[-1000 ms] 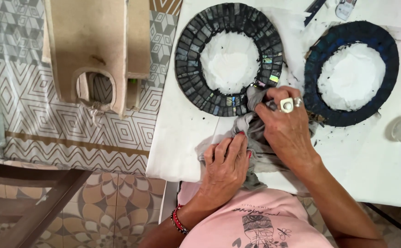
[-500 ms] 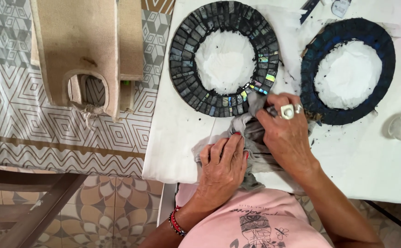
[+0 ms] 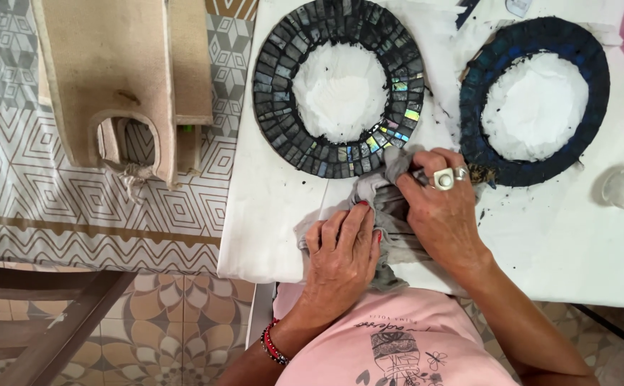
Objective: Applying grout to a circular mosaic frame and wiping away the excess with a cloth
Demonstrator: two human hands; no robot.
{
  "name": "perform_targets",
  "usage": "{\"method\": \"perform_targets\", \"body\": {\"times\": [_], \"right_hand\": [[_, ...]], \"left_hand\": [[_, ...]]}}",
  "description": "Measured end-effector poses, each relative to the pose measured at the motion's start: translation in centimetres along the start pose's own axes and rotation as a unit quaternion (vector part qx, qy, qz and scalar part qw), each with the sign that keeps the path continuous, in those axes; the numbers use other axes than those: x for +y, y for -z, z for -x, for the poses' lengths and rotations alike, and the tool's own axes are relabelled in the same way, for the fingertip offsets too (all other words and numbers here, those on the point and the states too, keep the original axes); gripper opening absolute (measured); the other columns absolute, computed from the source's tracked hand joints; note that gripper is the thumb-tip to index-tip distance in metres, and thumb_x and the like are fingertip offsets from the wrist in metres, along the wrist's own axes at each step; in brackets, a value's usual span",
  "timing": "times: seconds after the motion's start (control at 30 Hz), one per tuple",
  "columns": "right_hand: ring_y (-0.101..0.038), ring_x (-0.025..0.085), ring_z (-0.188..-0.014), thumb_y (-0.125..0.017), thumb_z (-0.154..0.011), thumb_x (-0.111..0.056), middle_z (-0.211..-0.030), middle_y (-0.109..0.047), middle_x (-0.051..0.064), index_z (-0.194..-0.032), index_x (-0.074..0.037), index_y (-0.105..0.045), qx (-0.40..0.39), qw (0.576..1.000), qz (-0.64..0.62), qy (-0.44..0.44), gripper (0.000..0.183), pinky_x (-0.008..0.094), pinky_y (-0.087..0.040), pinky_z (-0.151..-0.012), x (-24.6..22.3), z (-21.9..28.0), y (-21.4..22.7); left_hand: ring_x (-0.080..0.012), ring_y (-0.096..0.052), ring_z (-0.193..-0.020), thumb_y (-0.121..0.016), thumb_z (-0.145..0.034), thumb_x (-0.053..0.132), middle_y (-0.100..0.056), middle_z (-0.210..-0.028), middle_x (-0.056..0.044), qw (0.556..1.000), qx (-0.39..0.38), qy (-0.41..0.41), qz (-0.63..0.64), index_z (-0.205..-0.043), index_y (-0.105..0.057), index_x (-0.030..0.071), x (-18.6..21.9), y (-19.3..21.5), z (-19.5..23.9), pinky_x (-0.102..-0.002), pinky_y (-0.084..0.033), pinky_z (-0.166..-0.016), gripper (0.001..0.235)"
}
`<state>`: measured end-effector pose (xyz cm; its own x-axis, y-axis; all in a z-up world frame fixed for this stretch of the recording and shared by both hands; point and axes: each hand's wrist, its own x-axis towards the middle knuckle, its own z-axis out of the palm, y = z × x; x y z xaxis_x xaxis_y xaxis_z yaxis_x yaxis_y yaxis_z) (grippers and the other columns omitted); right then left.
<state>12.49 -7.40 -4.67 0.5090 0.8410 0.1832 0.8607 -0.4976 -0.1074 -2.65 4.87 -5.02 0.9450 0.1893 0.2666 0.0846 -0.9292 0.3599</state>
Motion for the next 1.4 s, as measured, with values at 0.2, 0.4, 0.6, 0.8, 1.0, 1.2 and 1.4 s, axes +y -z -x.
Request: {"method": "perform_targets", "body": {"times": [0.2,0.4,0.6,0.8,1.0,1.2,1.4], "right_hand": [[-0.062,0.041,-0.096,-0.057,-0.098,0.002,-0.102,-0.061,0.015,-0.080,-0.005,-0.067,0.126,0.989,-0.074,-0.011,0.022,0.048,-0.054,-0.085,1.8,3.4,-2.4],[-0.062,0.043,-0.101,-0.056,-0.099,0.003,-0.100,-0.058,0.012,-0.081,-0.008,-0.066,0.115,0.985,-0.120,-0.046,0.023,0.051,-0.051,-0.082,0.4,2.7,-1.0],[-0.055,0.044,-0.097,-0.044,-0.077,0.023,-0.103,-0.056,0.024,-0.090,0.004,-0.061,0.062,0.988,-0.144,-0.014,0.028,0.051,-0.040,-0.078,-0.1,1.2,0.6],[-0.055,0.038,-0.088,-0.044,-0.073,0.021,-0.103,-0.061,0.029,-0.095,0.001,-0.065,0.057,0.995,-0.075,-0.014,0.037,0.044,-0.036,-0.056,0.1,2.9,-1.2],[-0.057,0.036,-0.097,-0.059,-0.096,0.019,-0.107,-0.061,0.019,-0.114,0.003,-0.075,0.113,0.987,-0.115,-0.027,0.029,0.046,-0.048,-0.086,-0.6,-0.4,0.1],[-0.054,0.038,-0.109,-0.073,-0.088,0.015,-0.113,-0.060,0.020,-0.107,0.003,-0.074,0.046,0.998,-0.042,-0.009,0.023,0.047,-0.051,-0.090,-0.8,-1.7,-0.1],[-0.053,0.038,-0.108,-0.063,-0.089,0.016,-0.114,-0.062,0.018,-0.098,-0.001,-0.072,0.039,0.999,-0.018,0.010,0.021,0.047,-0.049,-0.085,-0.9,-1.4,-0.1]], "left_hand": [[-0.0298,-0.063,-0.108,-0.058,-0.093,0.013,-0.071,-0.125,-0.008,0.973,0.159,0.026,0.162,-0.112,-0.071,0.010,-1.1,-3.0,0.9,-0.049,-0.035,-0.097,0.023],[-0.0292,-0.058,-0.121,-0.053,-0.074,-0.014,-0.070,-0.122,-0.012,0.985,0.096,-0.015,0.142,-0.146,-0.050,0.004,-6.1,-0.8,-8.1,-0.048,-0.029,-0.109,0.074],[-0.0251,-0.056,-0.129,-0.048,-0.088,-0.021,-0.078,-0.132,0.002,0.993,-0.010,-0.097,0.065,-0.163,-0.017,0.005,-7.7,0.2,-10.3,-0.046,-0.028,-0.116,0.084],[-0.0220,-0.055,-0.132,-0.047,-0.090,-0.018,-0.078,-0.131,0.002,0.991,-0.025,-0.119,0.061,-0.163,-0.016,0.003,-7.9,-0.3,-10.4,-0.046,-0.028,-0.114,0.081],[-0.0194,-0.054,-0.135,-0.052,-0.081,-0.018,-0.076,-0.130,0.003,0.986,-0.055,-0.139,0.075,-0.162,-0.017,0.006,-8.3,0.2,-10.8,-0.046,-0.026,-0.115,0.091],[-0.0212,-0.055,-0.132,-0.039,-0.082,-0.026,-0.053,-0.157,-0.015,0.985,-0.079,-0.079,0.129,-0.160,-0.023,0.007,-9.6,-0.5,-10.0,-0.040,-0.027,-0.115,0.087],[-0.0182,-0.058,-0.128,-0.059,-0.099,-0.017,-0.077,-0.136,0.004,0.990,0.000,-0.088,0.110,-0.167,-0.003,0.006,-10.6,-1.0,-8.8,-0.039,-0.026,-0.119,0.091]]}}
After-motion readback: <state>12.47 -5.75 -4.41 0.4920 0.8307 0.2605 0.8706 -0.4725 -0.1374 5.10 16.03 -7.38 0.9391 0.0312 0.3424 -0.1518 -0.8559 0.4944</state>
